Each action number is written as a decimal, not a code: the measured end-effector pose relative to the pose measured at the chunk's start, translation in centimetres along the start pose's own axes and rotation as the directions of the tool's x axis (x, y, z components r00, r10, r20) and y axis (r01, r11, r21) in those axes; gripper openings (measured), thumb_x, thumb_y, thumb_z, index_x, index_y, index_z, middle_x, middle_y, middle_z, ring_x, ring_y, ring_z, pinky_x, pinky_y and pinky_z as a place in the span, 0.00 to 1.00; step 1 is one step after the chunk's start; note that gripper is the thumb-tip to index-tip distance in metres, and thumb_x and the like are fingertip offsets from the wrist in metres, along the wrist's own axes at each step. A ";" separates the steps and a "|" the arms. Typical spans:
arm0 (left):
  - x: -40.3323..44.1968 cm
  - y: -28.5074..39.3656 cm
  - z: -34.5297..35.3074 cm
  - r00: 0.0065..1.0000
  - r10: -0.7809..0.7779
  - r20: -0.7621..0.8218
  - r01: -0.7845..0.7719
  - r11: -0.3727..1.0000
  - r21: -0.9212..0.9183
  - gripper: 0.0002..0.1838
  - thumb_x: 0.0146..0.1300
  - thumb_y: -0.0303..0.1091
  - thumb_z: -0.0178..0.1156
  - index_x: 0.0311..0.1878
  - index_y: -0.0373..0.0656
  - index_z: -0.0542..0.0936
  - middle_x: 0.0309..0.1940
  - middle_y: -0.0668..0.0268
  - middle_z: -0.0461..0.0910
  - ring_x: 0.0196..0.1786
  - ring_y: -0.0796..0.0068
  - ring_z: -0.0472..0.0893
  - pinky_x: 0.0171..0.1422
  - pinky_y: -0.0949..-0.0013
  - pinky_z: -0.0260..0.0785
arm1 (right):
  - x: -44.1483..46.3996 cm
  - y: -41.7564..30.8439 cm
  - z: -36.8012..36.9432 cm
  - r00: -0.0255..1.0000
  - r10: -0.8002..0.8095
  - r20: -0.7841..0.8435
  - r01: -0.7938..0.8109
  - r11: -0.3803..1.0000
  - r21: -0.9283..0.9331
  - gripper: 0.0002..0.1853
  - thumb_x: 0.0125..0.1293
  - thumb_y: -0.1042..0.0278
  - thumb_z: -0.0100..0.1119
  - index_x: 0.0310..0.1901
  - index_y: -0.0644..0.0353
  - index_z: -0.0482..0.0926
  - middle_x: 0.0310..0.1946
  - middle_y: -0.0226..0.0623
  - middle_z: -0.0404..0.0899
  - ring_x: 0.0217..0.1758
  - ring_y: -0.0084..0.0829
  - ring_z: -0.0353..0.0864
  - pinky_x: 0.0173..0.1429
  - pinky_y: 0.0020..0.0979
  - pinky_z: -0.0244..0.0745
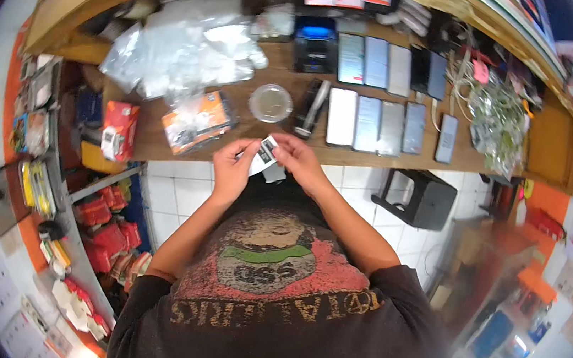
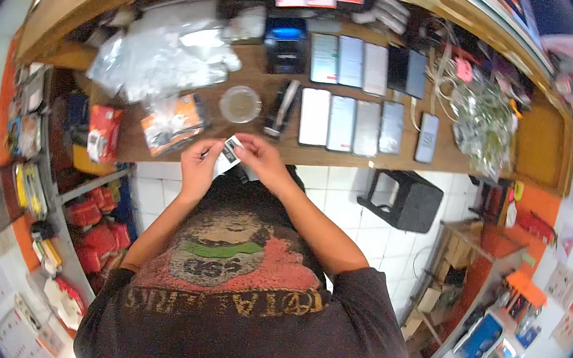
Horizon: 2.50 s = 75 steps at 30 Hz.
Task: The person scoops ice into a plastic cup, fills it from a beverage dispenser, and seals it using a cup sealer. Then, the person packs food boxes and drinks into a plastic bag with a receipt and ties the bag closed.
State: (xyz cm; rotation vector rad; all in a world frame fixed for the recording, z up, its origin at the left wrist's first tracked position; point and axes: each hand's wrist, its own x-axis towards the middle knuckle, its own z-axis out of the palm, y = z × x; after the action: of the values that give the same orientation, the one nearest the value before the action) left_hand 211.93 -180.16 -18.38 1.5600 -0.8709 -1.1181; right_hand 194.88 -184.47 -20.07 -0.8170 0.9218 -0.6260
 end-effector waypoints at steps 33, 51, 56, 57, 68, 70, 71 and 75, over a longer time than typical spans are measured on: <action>13.4 -11.4 -23.5 0.967 0.230 0.110 -0.253 0.824 0.506 0.13 0.63 0.39 0.60 0.45 0.44 0.85 0.42 0.63 0.82 0.48 0.61 0.74 0.58 0.62 0.65 | 12.1 14.8 18.4 0.974 -0.109 -0.197 -0.071 0.682 -0.728 0.25 0.60 0.45 0.67 0.26 0.64 0.86 0.16 0.31 0.81 0.17 0.21 0.77 0.24 0.28 0.72; 7.0 -14.7 -23.7 0.909 -0.334 0.249 0.379 0.911 -0.164 0.18 0.66 0.29 0.44 0.52 0.35 0.79 0.47 0.60 0.82 0.49 0.71 0.81 0.53 0.66 0.73 | 8.1 14.0 14.4 0.996 0.080 -0.047 -0.090 0.955 -0.282 0.18 0.58 0.54 0.72 0.29 0.62 0.80 0.39 0.35 0.68 0.48 0.32 0.73 0.49 0.30 0.72; 2.2 -9.3 -19.1 0.947 -0.257 0.192 0.316 0.644 -0.697 0.20 0.68 0.29 0.43 0.62 0.37 0.68 0.57 0.56 0.77 0.59 0.62 0.78 0.65 0.58 0.71 | 5.1 5.3 12.7 0.972 -0.222 0.074 0.234 0.901 -0.365 0.16 0.54 0.63 0.73 0.22 0.57 0.73 0.44 0.39 0.75 0.49 0.33 0.75 0.51 0.34 0.71; 1.6 -7.1 -18.1 0.972 -0.142 0.185 0.233 0.628 -0.742 0.21 0.68 0.29 0.43 0.64 0.38 0.66 0.58 0.56 0.76 0.63 0.60 0.75 0.69 0.54 0.67 | 4.4 3.4 12.0 0.985 -0.153 0.075 0.167 0.953 -0.254 0.16 0.55 0.65 0.72 0.22 0.56 0.71 0.41 0.37 0.76 0.46 0.30 0.76 0.48 0.31 0.71; 4.4 4.3 -6.8 0.960 0.197 0.198 0.032 0.626 -0.779 0.19 0.65 0.30 0.56 0.59 0.39 0.74 0.36 0.62 0.77 0.40 0.72 0.72 0.45 0.67 0.63 | 0.8 -30.8 -7.1 0.609 -0.747 -0.267 0.792 0.550 0.266 0.32 0.62 0.51 0.53 0.65 0.58 0.66 0.58 0.40 0.75 0.59 0.37 0.77 0.63 0.41 0.74; 4.7 3.8 -5.6 0.967 0.191 0.170 0.006 0.647 -0.762 0.19 0.65 0.31 0.56 0.59 0.38 0.75 0.36 0.62 0.77 0.40 0.72 0.72 0.45 0.68 0.63 | 2.2 -36.3 -13.7 0.564 -0.727 -0.393 0.826 0.495 0.270 0.27 0.67 0.48 0.52 0.62 0.57 0.70 0.55 0.38 0.77 0.59 0.38 0.77 0.62 0.43 0.73; 4.0 3.6 -5.2 0.975 0.181 0.132 -0.025 0.674 -0.738 0.19 0.64 0.31 0.56 0.58 0.38 0.75 0.36 0.62 0.77 0.40 0.72 0.72 0.45 0.69 0.63 | 3.2 -39.1 -17.2 0.605 -0.685 -0.406 0.796 0.530 0.293 0.26 0.67 0.48 0.53 0.60 0.57 0.72 0.54 0.38 0.78 0.58 0.37 0.77 0.63 0.44 0.72; 1.8 4.3 -3.6 0.998 -0.042 -0.045 0.001 0.741 -0.671 0.18 0.66 0.29 0.54 0.58 0.35 0.76 0.40 0.62 0.79 0.39 0.74 0.74 0.47 0.72 0.66 | 10.5 -47.5 -32.4 0.496 -0.697 -0.518 0.709 0.669 -0.222 0.26 0.68 0.49 0.53 0.61 0.56 0.71 0.55 0.39 0.77 0.57 0.38 0.77 0.63 0.44 0.72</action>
State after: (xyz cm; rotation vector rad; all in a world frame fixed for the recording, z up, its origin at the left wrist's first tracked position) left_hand 215.92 -181.81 -14.33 0.9808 -0.3292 -1.2189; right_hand 165.61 -229.45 3.05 -1.0134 1.0952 -1.6943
